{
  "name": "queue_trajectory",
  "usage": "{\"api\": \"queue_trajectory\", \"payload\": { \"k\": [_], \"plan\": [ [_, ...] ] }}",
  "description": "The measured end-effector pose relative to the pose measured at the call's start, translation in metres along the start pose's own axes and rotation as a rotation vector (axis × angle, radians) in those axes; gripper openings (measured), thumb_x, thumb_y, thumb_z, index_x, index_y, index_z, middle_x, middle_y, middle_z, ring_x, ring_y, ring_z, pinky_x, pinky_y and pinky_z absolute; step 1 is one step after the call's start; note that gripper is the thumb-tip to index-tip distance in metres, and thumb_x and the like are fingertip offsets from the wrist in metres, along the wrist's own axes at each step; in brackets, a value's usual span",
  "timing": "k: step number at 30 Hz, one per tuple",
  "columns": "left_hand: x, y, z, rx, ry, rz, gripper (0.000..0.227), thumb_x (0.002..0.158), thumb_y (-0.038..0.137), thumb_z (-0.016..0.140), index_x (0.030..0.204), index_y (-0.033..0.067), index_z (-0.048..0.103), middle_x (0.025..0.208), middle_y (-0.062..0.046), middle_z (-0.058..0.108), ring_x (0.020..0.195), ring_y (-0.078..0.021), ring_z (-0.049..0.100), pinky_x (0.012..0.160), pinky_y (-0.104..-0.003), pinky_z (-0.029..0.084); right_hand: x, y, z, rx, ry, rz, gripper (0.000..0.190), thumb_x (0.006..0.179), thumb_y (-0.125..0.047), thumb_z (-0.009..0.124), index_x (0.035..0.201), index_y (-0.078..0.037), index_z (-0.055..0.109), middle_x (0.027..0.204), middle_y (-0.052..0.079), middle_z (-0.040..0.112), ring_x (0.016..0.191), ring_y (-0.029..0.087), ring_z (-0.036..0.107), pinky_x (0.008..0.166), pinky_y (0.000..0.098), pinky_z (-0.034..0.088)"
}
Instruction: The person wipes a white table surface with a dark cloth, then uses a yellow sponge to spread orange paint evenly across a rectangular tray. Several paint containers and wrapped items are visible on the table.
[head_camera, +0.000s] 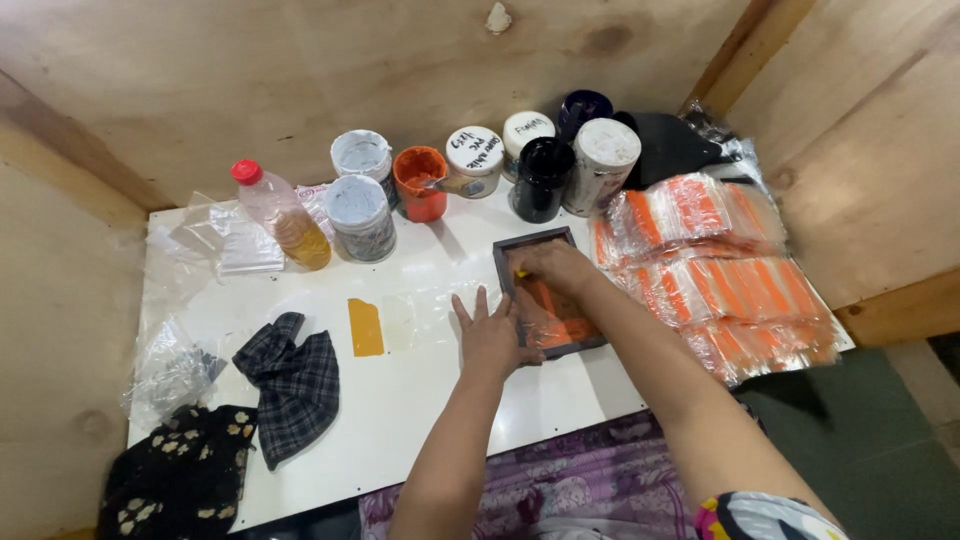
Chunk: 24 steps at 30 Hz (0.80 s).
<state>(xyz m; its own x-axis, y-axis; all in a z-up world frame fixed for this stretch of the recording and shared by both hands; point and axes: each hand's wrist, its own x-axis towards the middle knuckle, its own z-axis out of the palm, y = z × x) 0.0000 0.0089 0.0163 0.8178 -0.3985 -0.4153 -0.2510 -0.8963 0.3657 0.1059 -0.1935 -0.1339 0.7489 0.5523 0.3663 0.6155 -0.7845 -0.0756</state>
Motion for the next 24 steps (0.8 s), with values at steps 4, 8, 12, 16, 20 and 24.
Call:
{"api": "queue_trajectory", "payload": {
  "k": [4, 8, 12, 16, 20, 24],
  "plan": [
    [0.002, 0.0, 0.003, 0.02, -0.007, -0.01, 0.084, 0.083, 0.055, 0.074, 0.151, 0.0156, 0.047, 0.161, -0.002, 0.041, 0.157, -0.0326, 0.013, 0.121, -0.066, -0.013, -0.038, 0.006, 0.005, 0.005, -0.099, -0.037, 0.01, 0.089, -0.022, 0.063, 0.094, -0.025, 0.072, 0.083, -0.006, 0.075, 0.085, 0.018, 0.069, 0.084, 0.0333, 0.051],
    [0.001, 0.0, 0.002, 0.019, -0.013, -0.003, 0.087, 0.082, 0.056, 0.074, 0.153, 0.0149, 0.044, 0.162, -0.001, 0.039, 0.157, -0.0325, 0.011, 0.122, -0.066, -0.014, -0.075, -0.011, 0.015, -0.062, -0.12, -0.012, 0.013, 0.084, -0.041, 0.069, 0.082, -0.029, 0.065, 0.071, -0.01, 0.068, 0.074, 0.012, 0.065, 0.074, 0.029, 0.05],
    [0.004, -0.002, 0.005, 0.041, -0.021, 0.011, 0.089, 0.082, 0.059, 0.072, 0.153, 0.0134, 0.044, 0.162, -0.002, 0.038, 0.157, -0.0329, 0.011, 0.122, -0.065, -0.014, -0.102, -0.029, 0.005, -0.099, -0.18, -0.024, 0.002, 0.088, -0.021, 0.067, 0.089, -0.02, 0.068, 0.073, -0.004, 0.07, 0.074, 0.017, 0.065, 0.072, 0.0327, 0.047],
    [0.005, -0.002, 0.003, 0.028, 0.004, 0.017, 0.085, 0.085, 0.056, 0.071, 0.153, 0.0128, 0.043, 0.162, -0.003, 0.038, 0.157, -0.0331, 0.012, 0.122, -0.065, -0.013, -0.094, -0.027, -0.012, -0.1, -0.212, 0.025, 0.012, 0.087, -0.022, 0.066, 0.098, -0.023, 0.07, 0.074, -0.004, 0.07, 0.076, 0.017, 0.066, 0.074, 0.033, 0.047],
    [0.001, 0.001, 0.003, 0.06, -0.015, 0.013, 0.087, 0.082, 0.056, 0.074, 0.152, 0.0136, 0.044, 0.161, -0.003, 0.04, 0.156, -0.0339, 0.013, 0.122, -0.066, -0.01, -0.053, -0.028, -0.068, 0.199, -0.228, 0.506, 0.019, 0.09, -0.024, 0.066, 0.106, -0.015, 0.073, 0.085, 0.016, 0.075, 0.09, 0.038, 0.072, 0.084, 0.0465, 0.056],
    [0.0, 0.002, 0.0, 0.055, -0.015, 0.008, 0.087, 0.081, 0.057, 0.075, 0.151, 0.0131, 0.045, 0.161, -0.003, 0.041, 0.156, -0.0342, 0.014, 0.122, -0.067, -0.009, -0.032, 0.043, -0.019, 0.054, -0.128, 0.643, 0.019, 0.091, -0.032, 0.067, 0.108, -0.027, 0.074, 0.085, 0.007, 0.075, 0.09, 0.031, 0.074, 0.085, 0.0415, 0.057]
  ]
}}
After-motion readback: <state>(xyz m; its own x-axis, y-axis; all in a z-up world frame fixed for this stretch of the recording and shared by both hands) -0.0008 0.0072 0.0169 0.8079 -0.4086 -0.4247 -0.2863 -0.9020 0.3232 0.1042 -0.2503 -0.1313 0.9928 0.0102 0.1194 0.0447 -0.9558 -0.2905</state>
